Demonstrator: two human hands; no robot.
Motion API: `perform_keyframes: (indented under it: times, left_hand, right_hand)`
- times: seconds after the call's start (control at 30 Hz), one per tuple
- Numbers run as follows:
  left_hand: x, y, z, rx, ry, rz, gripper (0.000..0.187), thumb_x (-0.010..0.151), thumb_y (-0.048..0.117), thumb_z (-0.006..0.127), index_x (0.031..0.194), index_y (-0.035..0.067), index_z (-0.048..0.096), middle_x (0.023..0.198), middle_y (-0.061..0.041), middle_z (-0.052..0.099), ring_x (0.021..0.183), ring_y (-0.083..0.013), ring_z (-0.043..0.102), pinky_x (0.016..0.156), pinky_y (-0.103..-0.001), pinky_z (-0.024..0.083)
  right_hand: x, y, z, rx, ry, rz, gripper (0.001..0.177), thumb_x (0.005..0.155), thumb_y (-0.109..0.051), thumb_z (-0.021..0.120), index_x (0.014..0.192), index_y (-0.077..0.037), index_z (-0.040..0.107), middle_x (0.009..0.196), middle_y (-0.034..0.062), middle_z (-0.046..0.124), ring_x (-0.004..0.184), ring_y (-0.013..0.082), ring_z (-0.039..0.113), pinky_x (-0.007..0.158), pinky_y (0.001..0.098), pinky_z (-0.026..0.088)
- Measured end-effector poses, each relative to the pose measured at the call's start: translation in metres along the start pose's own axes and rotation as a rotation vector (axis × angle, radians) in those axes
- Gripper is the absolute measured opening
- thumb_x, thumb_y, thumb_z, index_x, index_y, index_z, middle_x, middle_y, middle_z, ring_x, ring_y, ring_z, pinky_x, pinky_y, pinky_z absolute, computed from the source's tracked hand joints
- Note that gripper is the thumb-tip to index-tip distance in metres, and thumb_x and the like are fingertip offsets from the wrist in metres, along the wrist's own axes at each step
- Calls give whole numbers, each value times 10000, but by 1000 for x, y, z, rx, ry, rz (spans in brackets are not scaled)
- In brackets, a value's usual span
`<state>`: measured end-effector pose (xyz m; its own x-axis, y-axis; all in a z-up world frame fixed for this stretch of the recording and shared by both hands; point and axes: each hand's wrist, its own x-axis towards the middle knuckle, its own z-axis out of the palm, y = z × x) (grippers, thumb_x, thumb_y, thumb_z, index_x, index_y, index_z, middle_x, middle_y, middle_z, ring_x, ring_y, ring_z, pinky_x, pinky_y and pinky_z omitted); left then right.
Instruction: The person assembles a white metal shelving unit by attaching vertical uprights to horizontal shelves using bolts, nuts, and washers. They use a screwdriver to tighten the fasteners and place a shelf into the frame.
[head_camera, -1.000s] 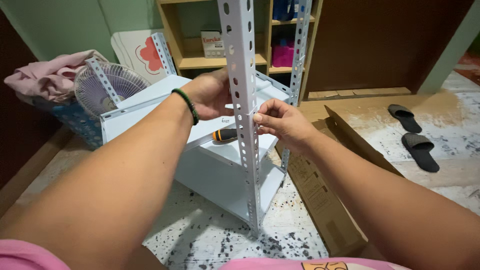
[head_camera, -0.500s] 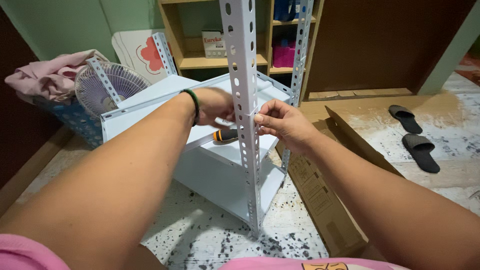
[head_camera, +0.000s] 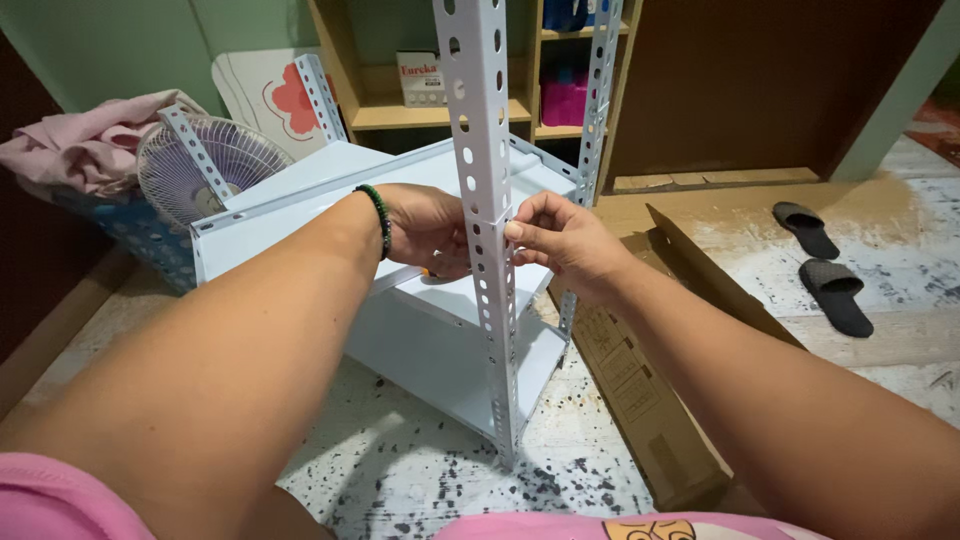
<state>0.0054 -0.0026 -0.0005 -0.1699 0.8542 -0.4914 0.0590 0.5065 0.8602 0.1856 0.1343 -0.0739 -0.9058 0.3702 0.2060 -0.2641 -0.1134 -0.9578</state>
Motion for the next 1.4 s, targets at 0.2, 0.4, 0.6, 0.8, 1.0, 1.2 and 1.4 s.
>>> perform_keyframes:
  times: [0.2, 0.4, 0.6, 0.8, 1.0, 1.2, 1.4]
  left_hand:
    - [3, 1, -3, -55, -153, 31, 175, 928, 291, 693, 958, 119, 696, 881, 6, 680, 853, -119, 625, 648, -291, 487]
    - [8, 0, -12, -34, -218, 80, 207, 949, 304, 764, 962, 109, 695, 862, 3, 648, 811, -132, 581, 593, -289, 398]
    - [4, 0, -9, -86, -162, 45, 209, 886, 301, 771, 964, 120, 701, 915, 15, 672, 881, -111, 650, 859, -316, 562]
    - [27, -19, -45, -294, 145, 162, 188, 896, 310, 726, 986, 146, 702, 951, 27, 675, 892, -103, 664, 845, -306, 568]
    - [55, -60, -83, -283, 577, 115, 72, 975, 203, 633, 1008, 162, 682, 950, 16, 642, 839, -127, 639, 748, -300, 548]
    - [68, -89, -88, 13, 587, -2, 203, 949, 178, 623, 1133, 176, 711, 1051, 11, 703, 915, -107, 685, 794, -302, 582]
    - [108, -98, -103, 348, 563, 54, 394, 918, 138, 637, 1312, 128, 658, 1187, -86, 754, 1023, -191, 738, 887, -329, 599]
  right_hand:
    - [2, 4, -2, 14, -8, -15, 219, 896, -148, 773, 1005, -91, 592, 1010, 12, 640, 957, 130, 646, 847, 324, 574]
    - [4, 5, -3, 6, -3, 0, 221, 889, -155, 775, 1002, -89, 598, 1000, 20, 647, 950, 141, 649, 850, 334, 572]
    - [-1, 0, 2, 55, -33, 0, 230, 893, -161, 788, 1006, -86, 602, 1013, 22, 645, 970, 148, 643, 873, 339, 565]
    - [-3, -6, -4, 168, 63, 130, 177, 897, -190, 707, 1019, -81, 639, 994, 77, 686, 963, 186, 676, 902, 352, 585]
    - [43, 19, -21, -84, 138, 242, 127, 950, -143, 672, 1022, -41, 648, 974, 109, 664, 887, 206, 613, 839, 333, 559]
    - [111, 53, -30, -375, 163, 169, 174, 918, -118, 653, 1056, -28, 709, 983, 128, 739, 892, 216, 717, 828, 359, 581]
    - [167, 64, -19, -968, -88, 85, 301, 817, -228, 814, 1054, -49, 761, 998, 123, 776, 911, 223, 713, 853, 396, 571]
